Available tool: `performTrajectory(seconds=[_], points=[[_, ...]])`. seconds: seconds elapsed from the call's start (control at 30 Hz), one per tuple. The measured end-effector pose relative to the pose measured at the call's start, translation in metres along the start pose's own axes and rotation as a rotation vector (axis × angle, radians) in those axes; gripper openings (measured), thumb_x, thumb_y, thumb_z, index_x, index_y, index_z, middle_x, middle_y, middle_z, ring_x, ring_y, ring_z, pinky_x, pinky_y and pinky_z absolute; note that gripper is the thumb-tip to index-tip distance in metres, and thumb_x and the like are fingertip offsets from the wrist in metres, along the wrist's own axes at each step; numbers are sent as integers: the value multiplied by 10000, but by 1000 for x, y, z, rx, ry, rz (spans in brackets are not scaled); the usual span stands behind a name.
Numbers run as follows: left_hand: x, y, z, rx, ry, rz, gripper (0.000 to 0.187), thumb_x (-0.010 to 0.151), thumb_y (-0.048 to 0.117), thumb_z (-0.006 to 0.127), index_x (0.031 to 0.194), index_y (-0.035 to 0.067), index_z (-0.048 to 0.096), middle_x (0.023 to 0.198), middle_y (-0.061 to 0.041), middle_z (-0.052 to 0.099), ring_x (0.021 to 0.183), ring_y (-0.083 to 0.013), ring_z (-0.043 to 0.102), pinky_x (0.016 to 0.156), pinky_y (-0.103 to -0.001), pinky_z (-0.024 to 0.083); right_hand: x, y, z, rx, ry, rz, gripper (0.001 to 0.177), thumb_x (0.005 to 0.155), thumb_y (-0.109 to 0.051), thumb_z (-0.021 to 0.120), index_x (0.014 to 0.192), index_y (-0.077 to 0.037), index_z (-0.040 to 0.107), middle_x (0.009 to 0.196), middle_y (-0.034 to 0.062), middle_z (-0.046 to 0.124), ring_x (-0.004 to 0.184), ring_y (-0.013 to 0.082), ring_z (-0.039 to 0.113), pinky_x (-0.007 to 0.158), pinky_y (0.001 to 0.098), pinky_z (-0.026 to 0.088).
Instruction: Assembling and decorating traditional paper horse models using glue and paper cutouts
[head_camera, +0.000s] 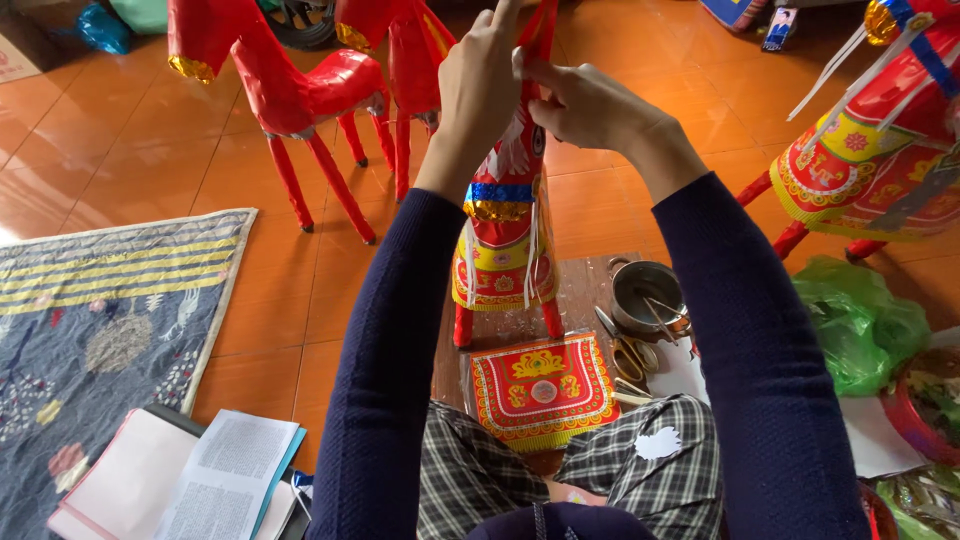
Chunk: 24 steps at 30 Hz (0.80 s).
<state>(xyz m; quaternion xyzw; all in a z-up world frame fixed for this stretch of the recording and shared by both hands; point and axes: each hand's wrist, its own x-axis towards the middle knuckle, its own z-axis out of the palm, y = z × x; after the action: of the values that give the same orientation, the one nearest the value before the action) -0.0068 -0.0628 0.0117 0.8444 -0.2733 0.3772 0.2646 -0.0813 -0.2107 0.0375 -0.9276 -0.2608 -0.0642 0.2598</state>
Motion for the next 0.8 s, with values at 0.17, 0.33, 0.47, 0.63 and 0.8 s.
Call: performTrajectory(seconds=[0.17,0.33,0.47,0.63,0.8], points=[[2,0,11,38,7,-61,623,863,-23,567,1401,204,350,813,-112,617,600,-325,617,448,-418,464,0,9,5,51,135,-99,218,950,-85,473,1162,-86,521,796,123,638,591,261,578,556,392,441],[1,-8,15,74,28,-111,565,853,-22,573,1355,150,380,785,-128,646,611,-338,632,438,-435,475,-25,-9,5,206,131,-2,326,974,-105,450,1279,-182,537,578,76,522,472,153,445,416,292,397],[-19,-26,-13,-127,239,-143,313,882,101,662,1146,169,508,940,-18,682,575,-83,543,443,-213,431,-74,7,17,332,344,-103,470,1013,-55,476,1472,-119,399,695,82,575,512,132,473,476,267,406],[-142,-39,-69,-543,469,-441,554,824,-121,500,1225,256,564,979,-7,685,654,-111,619,383,-205,517,-160,89,88,464,573,129,257,967,-30,625,1219,-54,585,796,43,597,610,106,534,552,219,430],[-371,-116,31,-365,-102,-658,72,977,65,571,961,15,619,698,-184,573,654,-338,632,649,-447,506,-282,198,198,632,601,721,30,891,-37,682,911,-24,664,580,83,592,435,96,512,388,192,389]])
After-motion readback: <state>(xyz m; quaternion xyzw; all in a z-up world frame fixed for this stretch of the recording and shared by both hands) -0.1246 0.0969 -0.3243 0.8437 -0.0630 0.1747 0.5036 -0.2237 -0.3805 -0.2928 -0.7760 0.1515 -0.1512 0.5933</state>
